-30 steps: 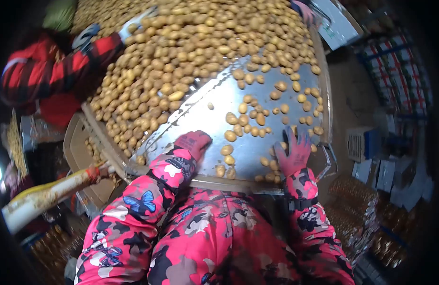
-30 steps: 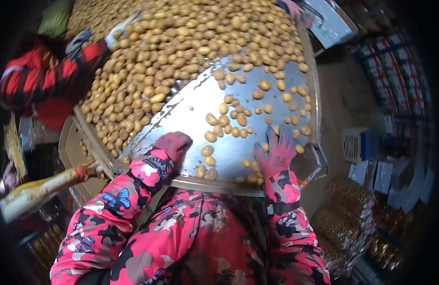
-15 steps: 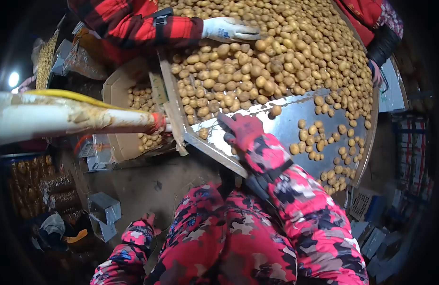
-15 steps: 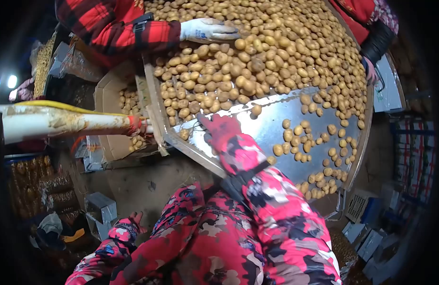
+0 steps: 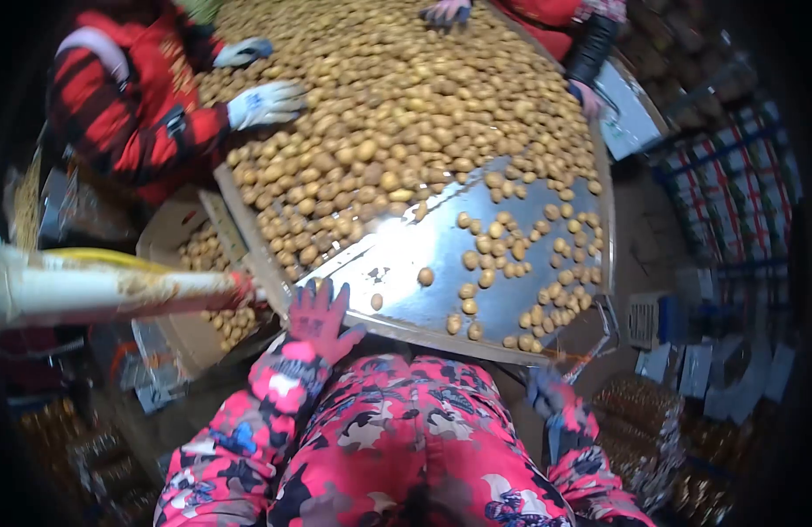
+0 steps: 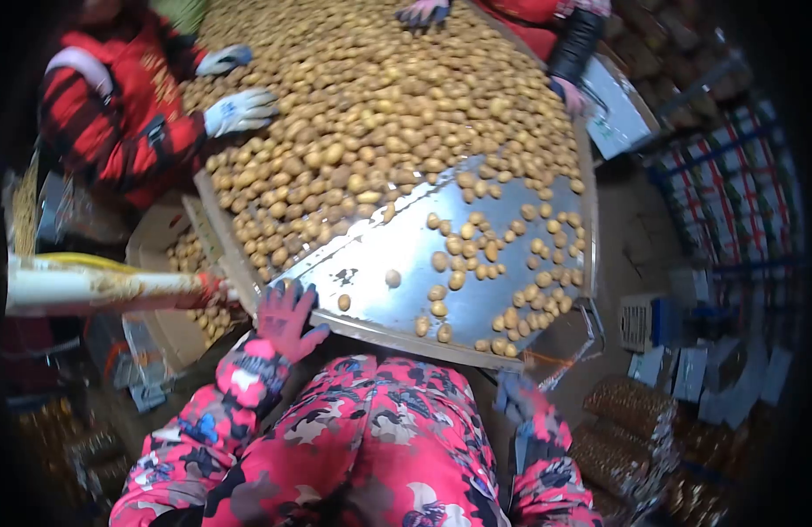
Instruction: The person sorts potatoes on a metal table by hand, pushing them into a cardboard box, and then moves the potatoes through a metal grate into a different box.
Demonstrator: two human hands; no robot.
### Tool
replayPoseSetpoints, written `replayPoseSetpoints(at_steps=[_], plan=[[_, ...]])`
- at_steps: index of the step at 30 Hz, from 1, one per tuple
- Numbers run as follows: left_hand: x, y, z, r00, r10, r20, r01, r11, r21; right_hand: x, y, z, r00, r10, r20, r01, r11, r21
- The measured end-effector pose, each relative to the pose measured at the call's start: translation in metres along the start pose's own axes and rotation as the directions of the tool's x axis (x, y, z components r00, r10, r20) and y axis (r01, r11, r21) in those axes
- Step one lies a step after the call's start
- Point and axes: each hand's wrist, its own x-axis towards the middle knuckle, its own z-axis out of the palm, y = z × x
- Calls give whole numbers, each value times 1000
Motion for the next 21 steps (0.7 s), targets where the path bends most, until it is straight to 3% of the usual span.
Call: replayPoseSetpoints(at_steps=[1, 2, 3, 4, 5, 6, 7, 10, 12, 14, 15, 16, 18, 19, 20, 21], plan=[[24, 9, 2, 991, -23, 130, 15, 998, 59, -23, 57, -29, 935, 249, -254, -206, 961, 187], [54, 16, -4, 912, 125, 391, -67, 985, -157, -40, 108, -52, 832, 389, -395, -313, 918, 245], [72, 15, 18, 908, 329, 260, -203, 887, -415, -56, 149, -66, 741, 433, -513, -414, 896, 160], [88, 15, 41, 870, 484, 89, -329, 706, -627, -69, 179, -77, 764, 333, -552, -487, 860, -154], [123, 19, 31, 905, 418, 81, -298, 757, -582, -82, 197, -84, 786, 213, -581, -532, 712, -459], [177, 9, 28, 848, 501, -172, -529, 806, -264, -90, 210, -91, 803, 137, -580, -528, 616, -584], [221, 6, -9, 837, 440, -326, -518, 830, -208, -99, 219, -98, 806, 88, -585, -529, 549, -647], [348, -68, -48, 936, 90, -341, -154, 974, -166, -110, 191, -105, 771, 81, -632, -588, 470, -658], [403, -104, -42, 1000, -21, 10, 24, 890, -454, -102, 94, -74, 712, 155, -685, -678, 410, -611], [426, -93, -38, 986, -22, 163, 47, 988, -149, -104, 55, -71, 736, 6, -677, -612, 432, -662], [415, -51, -63, 949, -161, 269, 194, 976, -101, -102, 43, -70, 749, -59, -660, -578, 429, -694], [412, -39, -60, 957, -223, 187, 229, 973, -10, -94, 30, -71, 748, -204, -632, -505, 443, -741], [401, -25, -70, 963, -218, 160, 221, 975, 0, -57, -4, -67, 739, -453, -499, -312, 426, -849], [399, -30, -65, 982, -149, 119, 145, 989, 41, -23, -22, -59, 719, -562, -408, -191, 405, -894], [395, -27, -69, 979, -65, 193, 79, 995, -66, 16, -37, -49, 751, -620, -227, -90, 244, -966], [378, -7, -72, 975, -137, 177, 145, 989, -33, 56, -49, -35, 759, -650, -29, 19, 67, -998]])
